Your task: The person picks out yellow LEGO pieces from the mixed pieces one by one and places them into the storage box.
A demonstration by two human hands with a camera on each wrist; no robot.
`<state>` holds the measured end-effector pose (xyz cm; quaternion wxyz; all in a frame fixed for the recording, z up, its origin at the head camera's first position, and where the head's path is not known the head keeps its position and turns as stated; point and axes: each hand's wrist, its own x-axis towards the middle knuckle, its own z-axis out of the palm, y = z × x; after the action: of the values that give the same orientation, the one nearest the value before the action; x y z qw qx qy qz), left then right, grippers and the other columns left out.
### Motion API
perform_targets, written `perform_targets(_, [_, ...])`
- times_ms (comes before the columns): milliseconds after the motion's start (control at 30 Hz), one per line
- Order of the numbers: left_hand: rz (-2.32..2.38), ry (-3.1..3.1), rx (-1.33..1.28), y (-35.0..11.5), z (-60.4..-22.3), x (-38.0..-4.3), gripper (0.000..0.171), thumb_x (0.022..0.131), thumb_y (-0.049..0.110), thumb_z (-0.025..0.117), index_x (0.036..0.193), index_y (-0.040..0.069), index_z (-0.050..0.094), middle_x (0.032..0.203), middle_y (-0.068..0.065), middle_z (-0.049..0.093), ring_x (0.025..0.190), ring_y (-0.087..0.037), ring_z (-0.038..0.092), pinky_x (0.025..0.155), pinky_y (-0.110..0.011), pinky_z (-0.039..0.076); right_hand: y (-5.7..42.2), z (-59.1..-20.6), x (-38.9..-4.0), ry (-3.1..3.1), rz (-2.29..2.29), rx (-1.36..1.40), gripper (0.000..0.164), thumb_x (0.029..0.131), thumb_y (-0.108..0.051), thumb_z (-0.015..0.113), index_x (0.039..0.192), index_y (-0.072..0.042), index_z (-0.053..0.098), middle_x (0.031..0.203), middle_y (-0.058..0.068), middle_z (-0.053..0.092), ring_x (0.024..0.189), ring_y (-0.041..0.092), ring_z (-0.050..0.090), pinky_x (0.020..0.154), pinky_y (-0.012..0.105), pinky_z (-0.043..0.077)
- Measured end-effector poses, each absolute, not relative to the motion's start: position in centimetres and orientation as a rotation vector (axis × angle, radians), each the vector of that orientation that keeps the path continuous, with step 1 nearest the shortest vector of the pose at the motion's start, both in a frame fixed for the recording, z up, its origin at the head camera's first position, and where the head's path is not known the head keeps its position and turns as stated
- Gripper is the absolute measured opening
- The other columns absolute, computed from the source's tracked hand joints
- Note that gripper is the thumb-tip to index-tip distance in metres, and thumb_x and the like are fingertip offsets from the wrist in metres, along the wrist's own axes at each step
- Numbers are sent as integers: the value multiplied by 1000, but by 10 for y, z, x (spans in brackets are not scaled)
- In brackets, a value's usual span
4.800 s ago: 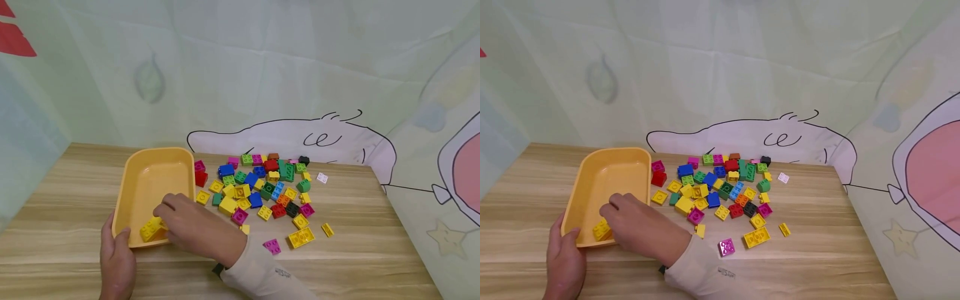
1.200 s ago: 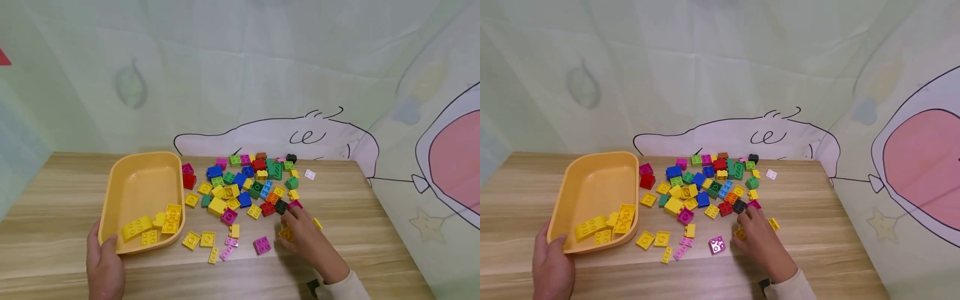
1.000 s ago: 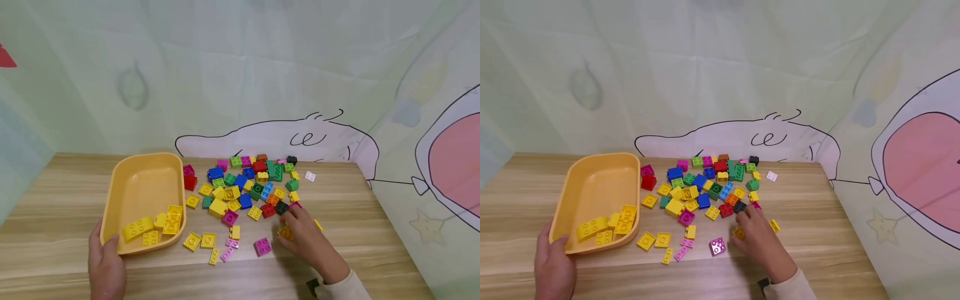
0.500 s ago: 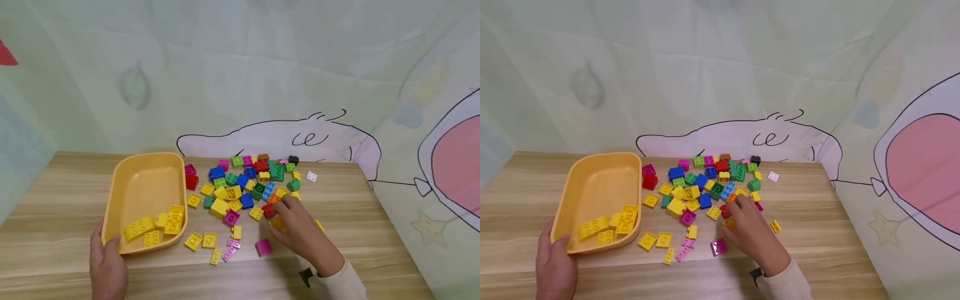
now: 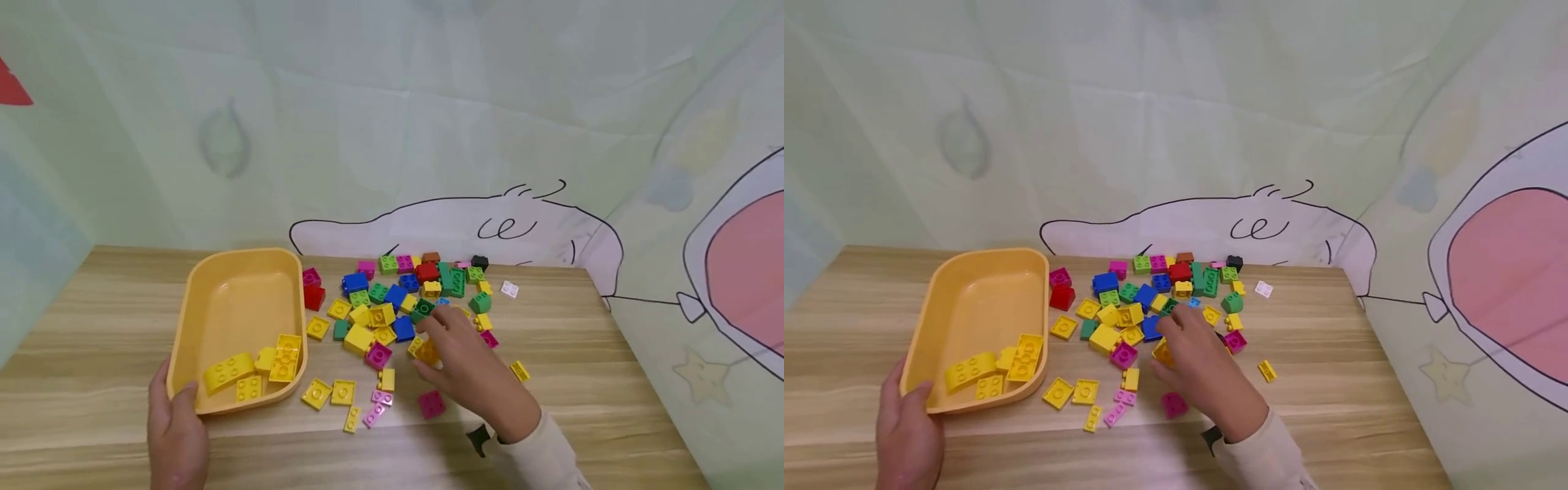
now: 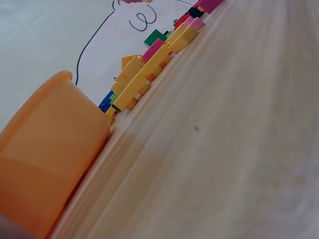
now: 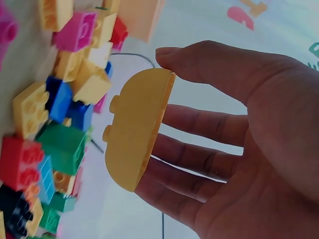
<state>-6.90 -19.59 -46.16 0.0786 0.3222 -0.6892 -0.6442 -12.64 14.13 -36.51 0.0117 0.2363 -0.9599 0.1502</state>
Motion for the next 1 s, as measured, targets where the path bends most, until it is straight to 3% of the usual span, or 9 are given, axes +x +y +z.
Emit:
perform_targets(267, [-1952,-2028,896,-195,-465,-66,51,108,19,21,156,34,15,166,10,12,151,-9,12,130,-34,6,121,-355,-129,-2974,449,822,45,81,-31,84,117,-11,66,114,2,56,111,17,50,92,32,61])
perform_targets(500, [-1927,-2070,888,-195,-464,-66,51,108,19,19,156,36,12,166,14,10,151,-8,11,130,-37,5,102,-349,-135,-2926,452,904,43,81,-27,84,116,-10,65,109,2,56,104,17,49,85,29,61])
perform_targets(733, [-1944,-2075,858,-194,-463,-67,52,108,18,19,157,34,11,166,12,8,151,-9,10,130,-36,4,79,-343,-142,-2921,421,999,43,87,-32,78,121,-11,63,113,2,54,109,18,48,91,29,61])
perform_targets(1000, [-1918,-2096,834,-194,-462,-67,52,108,17,18,157,33,11,166,12,8,151,-8,11,130,-37,5,61,-336,-142,-2881,428,1071,44,87,-31,79,121,-11,62,111,1,53,107,15,47,90,26,62])
